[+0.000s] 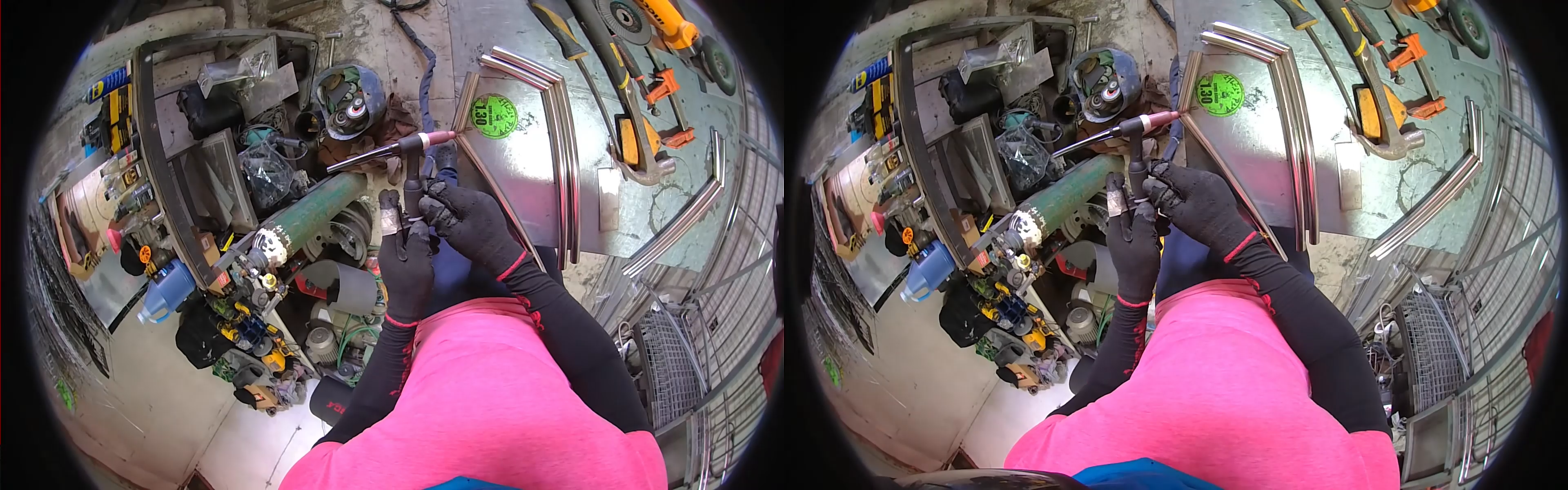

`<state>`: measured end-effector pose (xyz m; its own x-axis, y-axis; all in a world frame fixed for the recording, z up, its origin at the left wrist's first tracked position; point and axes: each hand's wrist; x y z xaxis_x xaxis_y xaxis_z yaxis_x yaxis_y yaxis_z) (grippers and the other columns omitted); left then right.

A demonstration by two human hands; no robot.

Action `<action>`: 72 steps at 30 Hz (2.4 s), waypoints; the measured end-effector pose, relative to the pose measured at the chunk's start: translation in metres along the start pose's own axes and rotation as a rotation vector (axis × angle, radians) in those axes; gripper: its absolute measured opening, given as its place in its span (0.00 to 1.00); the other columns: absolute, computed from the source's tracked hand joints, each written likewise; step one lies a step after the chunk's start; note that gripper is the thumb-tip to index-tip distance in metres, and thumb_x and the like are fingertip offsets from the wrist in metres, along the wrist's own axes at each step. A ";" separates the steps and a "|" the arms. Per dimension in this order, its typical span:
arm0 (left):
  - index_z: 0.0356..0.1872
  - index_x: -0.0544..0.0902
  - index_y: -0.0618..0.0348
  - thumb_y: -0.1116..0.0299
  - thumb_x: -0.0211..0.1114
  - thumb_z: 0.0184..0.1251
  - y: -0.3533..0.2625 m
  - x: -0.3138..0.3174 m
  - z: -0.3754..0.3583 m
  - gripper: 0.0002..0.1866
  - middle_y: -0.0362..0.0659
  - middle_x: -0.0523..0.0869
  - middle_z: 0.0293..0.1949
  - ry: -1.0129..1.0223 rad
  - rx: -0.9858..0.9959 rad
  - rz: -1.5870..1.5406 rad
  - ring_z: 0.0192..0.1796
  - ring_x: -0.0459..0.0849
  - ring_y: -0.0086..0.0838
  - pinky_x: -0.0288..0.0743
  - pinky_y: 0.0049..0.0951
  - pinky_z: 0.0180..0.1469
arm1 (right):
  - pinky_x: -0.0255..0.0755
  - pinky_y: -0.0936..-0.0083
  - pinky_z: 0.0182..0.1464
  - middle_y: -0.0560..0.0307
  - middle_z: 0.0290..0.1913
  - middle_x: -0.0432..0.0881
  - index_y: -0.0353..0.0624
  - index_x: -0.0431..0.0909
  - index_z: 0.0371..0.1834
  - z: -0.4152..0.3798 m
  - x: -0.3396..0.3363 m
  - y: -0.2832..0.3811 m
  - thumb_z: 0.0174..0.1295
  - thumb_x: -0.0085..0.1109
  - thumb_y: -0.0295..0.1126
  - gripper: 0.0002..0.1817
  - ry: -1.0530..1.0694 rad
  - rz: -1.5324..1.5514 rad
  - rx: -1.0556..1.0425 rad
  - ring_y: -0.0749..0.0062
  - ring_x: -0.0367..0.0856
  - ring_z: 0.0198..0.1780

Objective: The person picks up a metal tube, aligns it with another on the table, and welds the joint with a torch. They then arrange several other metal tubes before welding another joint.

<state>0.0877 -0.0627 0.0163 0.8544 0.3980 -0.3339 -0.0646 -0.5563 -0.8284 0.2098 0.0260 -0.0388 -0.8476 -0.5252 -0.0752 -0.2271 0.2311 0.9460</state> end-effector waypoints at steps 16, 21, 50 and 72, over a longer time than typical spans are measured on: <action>0.60 0.82 0.70 0.69 0.63 0.84 -0.017 -0.002 0.000 0.14 0.43 0.90 0.37 -0.048 -0.033 0.025 0.35 0.87 0.23 0.79 0.28 0.38 | 0.82 0.60 0.38 0.44 0.35 0.91 0.46 0.89 0.64 0.001 0.003 -0.003 0.78 0.68 0.44 0.20 -0.017 -0.033 -0.040 0.53 0.92 0.35; 0.90 0.57 0.60 0.74 0.58 0.85 -0.010 -0.008 0.002 0.37 0.39 0.84 0.41 0.029 -0.027 0.099 0.35 0.80 0.16 0.76 0.21 0.34 | 0.82 0.52 0.40 0.43 0.38 0.92 0.49 0.92 0.57 0.002 0.005 -0.003 0.75 0.69 0.48 0.18 -0.037 0.031 -0.010 0.45 0.91 0.38; 0.90 0.57 0.53 0.69 0.61 0.85 -0.029 -0.008 0.005 0.38 0.40 0.86 0.41 0.038 -0.178 -0.025 0.31 0.83 0.17 0.72 0.19 0.27 | 0.82 0.55 0.42 0.43 0.40 0.91 0.50 0.88 0.68 0.002 0.000 0.005 0.77 0.68 0.46 0.22 0.005 0.004 0.005 0.46 0.92 0.39; 0.85 0.66 0.62 0.68 0.60 0.86 -0.034 -0.013 0.007 0.31 0.41 0.88 0.43 0.056 -0.138 0.089 0.35 0.85 0.19 0.79 0.23 0.34 | 0.82 0.57 0.42 0.45 0.39 0.91 0.52 0.87 0.69 0.004 0.006 -0.002 0.76 0.69 0.48 0.23 -0.037 -0.047 -0.066 0.48 0.91 0.37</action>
<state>0.0754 -0.0439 0.0459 0.8763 0.3036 -0.3741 -0.0730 -0.6839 -0.7259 0.2036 0.0257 -0.0428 -0.8541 -0.5035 -0.1306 -0.2364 0.1520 0.9597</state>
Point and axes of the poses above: each hand's wrist, its own z-axis towards the middle knuckle, its own x-axis out of the palm, y = z × x
